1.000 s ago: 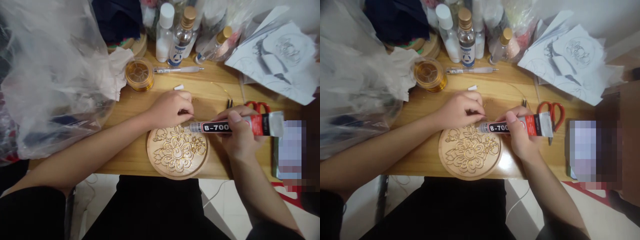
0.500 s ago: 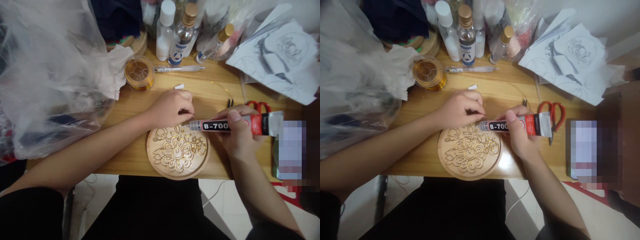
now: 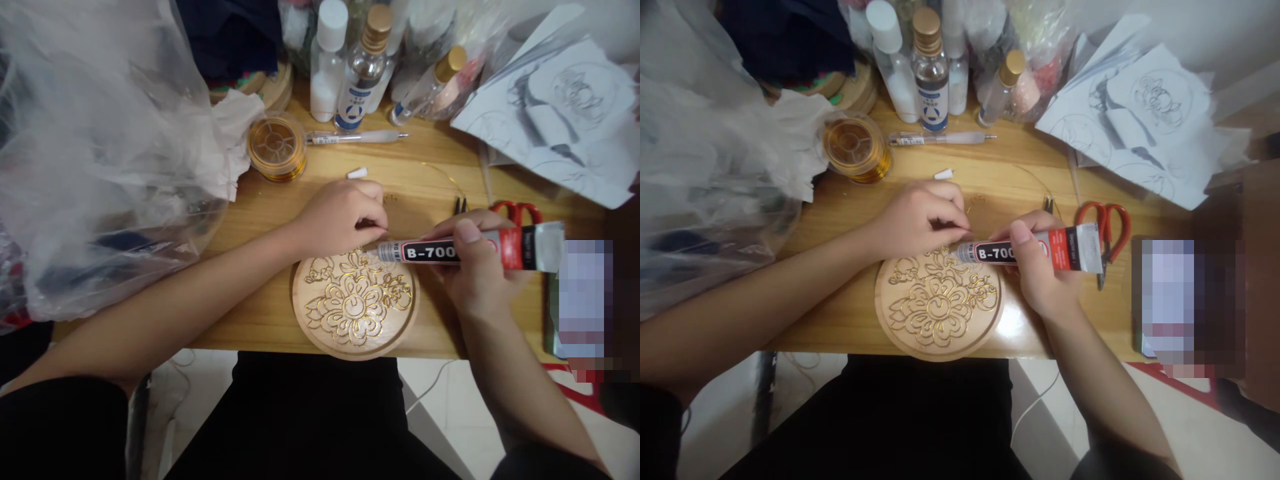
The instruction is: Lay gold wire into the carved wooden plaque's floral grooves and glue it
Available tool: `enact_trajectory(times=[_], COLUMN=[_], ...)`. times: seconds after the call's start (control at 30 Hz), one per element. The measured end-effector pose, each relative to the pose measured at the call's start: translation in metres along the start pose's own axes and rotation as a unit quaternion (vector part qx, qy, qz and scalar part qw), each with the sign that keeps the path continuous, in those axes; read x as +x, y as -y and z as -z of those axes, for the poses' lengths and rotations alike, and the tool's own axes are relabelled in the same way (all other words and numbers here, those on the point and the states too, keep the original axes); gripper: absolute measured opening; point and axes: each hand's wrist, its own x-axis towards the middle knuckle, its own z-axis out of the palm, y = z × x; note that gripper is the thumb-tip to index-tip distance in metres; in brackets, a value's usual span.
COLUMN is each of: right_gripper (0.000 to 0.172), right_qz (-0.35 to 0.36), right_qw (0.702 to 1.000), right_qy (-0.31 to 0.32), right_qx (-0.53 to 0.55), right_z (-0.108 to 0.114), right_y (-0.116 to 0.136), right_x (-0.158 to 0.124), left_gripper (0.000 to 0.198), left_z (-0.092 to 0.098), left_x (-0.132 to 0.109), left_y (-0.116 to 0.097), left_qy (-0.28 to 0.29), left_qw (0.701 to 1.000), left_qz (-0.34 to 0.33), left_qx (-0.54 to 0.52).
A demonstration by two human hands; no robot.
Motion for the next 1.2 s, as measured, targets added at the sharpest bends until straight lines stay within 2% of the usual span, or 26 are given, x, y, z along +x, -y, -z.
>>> enact_trajectory(times=[0.77, 1.2], right_gripper=[0.024, 0.021], right_qz=[-0.016, 0.005], right_qw=[1.0, 1.0], right_qy=[-0.001, 0.019], right_qx=[-0.02, 0.001], right_z=[0.0007, 0.0019], right_y=[-0.0001, -0.0009], right_x=[0.0, -0.0009], left_gripper=[0.013, 0.011], left_z=[0.0005, 0.0007], left_x=[-0.0003, -0.0004], left_y=[-0.0009, -0.0006], left_qy=[-0.001, 0.001], left_qw=[1.0, 1.0], left_qz=[-0.001, -0.004], left_qx=[-0.006, -0.002])
